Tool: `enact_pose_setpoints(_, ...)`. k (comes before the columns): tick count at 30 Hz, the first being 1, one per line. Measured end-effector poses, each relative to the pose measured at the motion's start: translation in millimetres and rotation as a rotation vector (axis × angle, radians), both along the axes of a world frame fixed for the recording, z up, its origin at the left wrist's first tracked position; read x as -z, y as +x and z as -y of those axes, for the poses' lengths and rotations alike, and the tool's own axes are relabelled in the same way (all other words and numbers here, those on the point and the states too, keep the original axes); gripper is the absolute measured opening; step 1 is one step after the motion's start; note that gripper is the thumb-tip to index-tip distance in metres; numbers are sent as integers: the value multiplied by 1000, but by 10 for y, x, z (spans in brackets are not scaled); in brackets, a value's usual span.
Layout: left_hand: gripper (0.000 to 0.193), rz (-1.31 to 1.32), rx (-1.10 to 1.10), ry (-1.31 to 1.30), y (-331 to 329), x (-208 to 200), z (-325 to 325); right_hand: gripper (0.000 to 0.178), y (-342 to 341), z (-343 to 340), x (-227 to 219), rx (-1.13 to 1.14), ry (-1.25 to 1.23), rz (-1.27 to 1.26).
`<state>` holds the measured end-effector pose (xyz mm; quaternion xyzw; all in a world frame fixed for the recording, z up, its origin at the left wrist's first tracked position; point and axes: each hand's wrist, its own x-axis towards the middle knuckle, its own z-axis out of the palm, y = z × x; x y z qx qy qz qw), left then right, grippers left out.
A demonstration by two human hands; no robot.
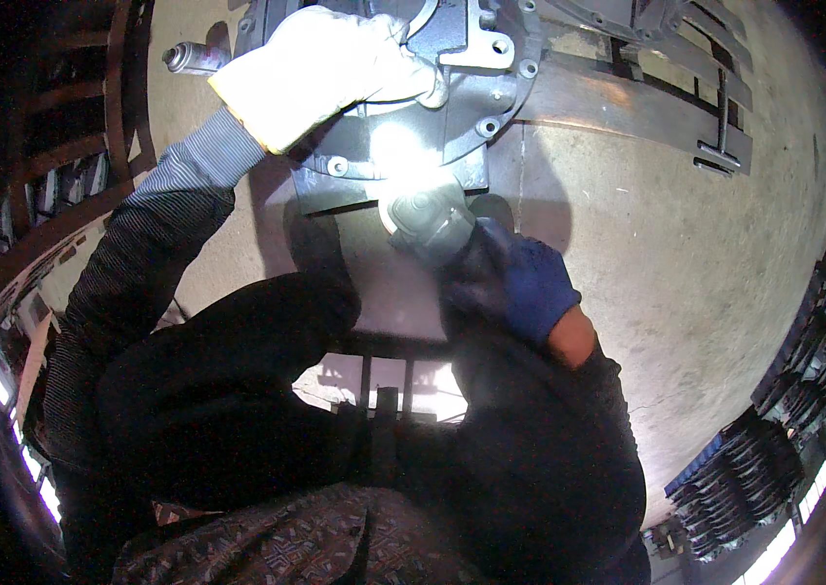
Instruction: The person sits on the floor and uses an angle grinder to smooth the edges of a metal part. They reposition the part several times and place it on a rack with other similar parts.
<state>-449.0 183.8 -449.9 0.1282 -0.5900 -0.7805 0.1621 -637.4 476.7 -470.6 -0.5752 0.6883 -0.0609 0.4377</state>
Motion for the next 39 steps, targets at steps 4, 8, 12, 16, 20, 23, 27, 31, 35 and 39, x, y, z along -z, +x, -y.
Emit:
enact_pose_setpoints(4,17,139,48,-100,9,-53,72,85,6,39,26,42,57,31)
enact_pose_setpoints(8,24,232,62,-851,-41,40,115,85,24,56,39,4,39,-30)
enact_pose_setpoints(12,31,447,99,-1758,-57,241,87,87,11,4,7,17,70,-26)
enact_pose_setpoints(16,39,479,127,-1987,-53,362,90,92,-30,-74,-31,19,43,-7)
enact_pose_setpoints(20,36,522,124,-1944,-64,322,82,92,-41,-56,10,20,-31,12)
enact_pose_setpoints(23,34,525,126,-1939,-74,247,59,89,-18,-7,59,18,20,-13)
enact_pose_setpoints(27,33,511,113,-1950,-71,242,49,86,9,38,88,31,30,-43)
enact_pose_setpoints(31,36,432,65,-2008,-37,399,113,89,-8,-3,32,-40,54,-67)
enact_pose_setpoints(35,34,480,-4,-2064,-13,564,166,89,-48,-70,-59,34,72,-8)
enact_pose_setpoints(39,33,427,33,-1926,4,585,146,86,-85,-86,-100,105,110,23)
